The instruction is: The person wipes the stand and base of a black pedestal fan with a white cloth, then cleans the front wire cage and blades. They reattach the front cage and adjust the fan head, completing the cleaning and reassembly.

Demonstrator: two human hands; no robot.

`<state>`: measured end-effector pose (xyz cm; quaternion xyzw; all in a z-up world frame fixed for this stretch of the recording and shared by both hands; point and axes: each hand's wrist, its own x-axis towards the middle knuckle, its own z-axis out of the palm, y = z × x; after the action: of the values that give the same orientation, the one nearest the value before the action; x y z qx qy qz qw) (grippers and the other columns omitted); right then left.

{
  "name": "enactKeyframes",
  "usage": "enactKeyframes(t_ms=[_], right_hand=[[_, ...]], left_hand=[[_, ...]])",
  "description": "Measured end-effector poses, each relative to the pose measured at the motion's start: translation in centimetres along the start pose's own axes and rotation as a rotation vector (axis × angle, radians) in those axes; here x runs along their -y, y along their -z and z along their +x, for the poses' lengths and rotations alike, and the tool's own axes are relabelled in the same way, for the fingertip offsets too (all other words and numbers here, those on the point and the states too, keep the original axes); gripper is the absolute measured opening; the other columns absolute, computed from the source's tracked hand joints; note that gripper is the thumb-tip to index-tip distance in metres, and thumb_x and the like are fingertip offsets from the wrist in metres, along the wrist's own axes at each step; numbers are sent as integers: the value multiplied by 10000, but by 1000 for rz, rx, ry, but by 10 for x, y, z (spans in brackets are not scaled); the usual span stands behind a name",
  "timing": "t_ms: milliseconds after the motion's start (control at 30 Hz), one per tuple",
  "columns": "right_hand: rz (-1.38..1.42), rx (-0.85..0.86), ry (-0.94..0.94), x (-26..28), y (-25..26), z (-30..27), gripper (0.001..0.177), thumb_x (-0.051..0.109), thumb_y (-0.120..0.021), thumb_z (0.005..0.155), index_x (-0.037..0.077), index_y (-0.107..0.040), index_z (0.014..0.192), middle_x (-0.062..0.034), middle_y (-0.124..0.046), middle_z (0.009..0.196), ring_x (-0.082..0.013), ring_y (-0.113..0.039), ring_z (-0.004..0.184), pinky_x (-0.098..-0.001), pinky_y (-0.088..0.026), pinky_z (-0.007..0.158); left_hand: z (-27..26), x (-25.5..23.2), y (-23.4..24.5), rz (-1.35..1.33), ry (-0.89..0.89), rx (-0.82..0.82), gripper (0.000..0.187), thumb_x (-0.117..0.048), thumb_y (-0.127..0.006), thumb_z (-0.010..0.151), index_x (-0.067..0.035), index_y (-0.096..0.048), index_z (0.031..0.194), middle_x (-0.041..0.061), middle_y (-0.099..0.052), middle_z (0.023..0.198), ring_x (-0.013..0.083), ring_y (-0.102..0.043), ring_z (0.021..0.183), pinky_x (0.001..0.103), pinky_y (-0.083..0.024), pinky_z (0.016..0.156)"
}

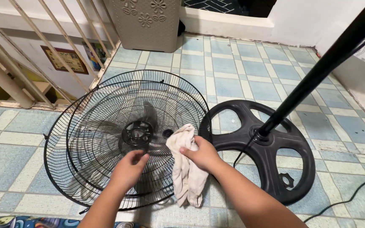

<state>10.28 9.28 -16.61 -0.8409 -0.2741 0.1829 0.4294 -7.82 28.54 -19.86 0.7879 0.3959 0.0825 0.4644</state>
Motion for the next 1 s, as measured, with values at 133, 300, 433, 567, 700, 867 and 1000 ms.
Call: enactKeyframes(t_ms=[133, 300, 433, 567, 700, 867, 1000], right_hand=[[-401, 58, -133, -1, 5, -1, 641, 509, -779, 782, 190, -610, 1312, -91, -726, 1209, -296, -672, 1153, -475, -452, 1039], [-528, 67, -17, -28, 0, 1, 576, 515, -751, 783, 210, -654, 1261, -70, -683, 1314, -301, -590, 1290, -558, -354, 1099], [-670, -30, 88, -65, 4, 15, 549, 455, -836, 726, 225, -719, 1211, -199, -421, 1483, -429, -378, 1405, -548, -336, 1111], [-514, -18, 81, -92, 7, 33, 514, 382, -879, 733, 179, -739, 1183, -340, -314, 1506, -500, -328, 1414, -496, -395, 1106], [-492, -55, -17, -98, 3, 36, 507, 339, -902, 728, 152, -746, 1173, -357, -316, 1493, -480, -454, 1320, -429, -441, 1083], [-424, -88, -85, -103, 1, 43, 432, 281, -879, 716, 140, -759, 1105, -238, -468, 1364, -417, -566, 1220, -393, -480, 1055], [-408, -123, -61, -116, -1, 49, 378, 229, -874, 725, 117, -761, 1068, -252, -420, 1393, -432, -539, 1243, -391, -466, 1058]], left_hand=[[7, 13, 31, 414, 130, -43, 522, -493, -675, 902, -265, -636, 1370, 59, -663, 1376, 283, -629, 1277, 456, -499, 1062], [13, 35, 56, 509, 167, -20, 506, -488, -685, 905, -305, -640, 1375, 81, -688, 1335, 302, -649, 1250, 460, -506, 1064], [14, 66, 75, 589, 50, -94, 476, -454, -687, 894, -291, -673, 1341, 72, -697, 1321, 299, -661, 1237, 449, -517, 1065], [16, 88, 97, 864, 11, -129, 467, -457, -673, 893, -327, -647, 1341, -5, -620, 1415, 272, -498, 1404, 492, -403, 1160], [10, 96, 106, 1096, 72, -65, 430, -418, -618, 935, -380, -606, 1364, -92, -467, 1571, 225, -303, 1544, 576, -217, 1253], [15, 104, 108, 1132, 172, -218, 541, -254, -643, 843, -370, -603, 1370, 46, -265, 1665, 346, -165, 1567, 589, -205, 1206], [29, 135, 110, 812, 111, -469, 483, -171, -604, 893, -205, -629, 1374, 343, -160, 1689, 505, -272, 1495, 554, -397, 1112]])
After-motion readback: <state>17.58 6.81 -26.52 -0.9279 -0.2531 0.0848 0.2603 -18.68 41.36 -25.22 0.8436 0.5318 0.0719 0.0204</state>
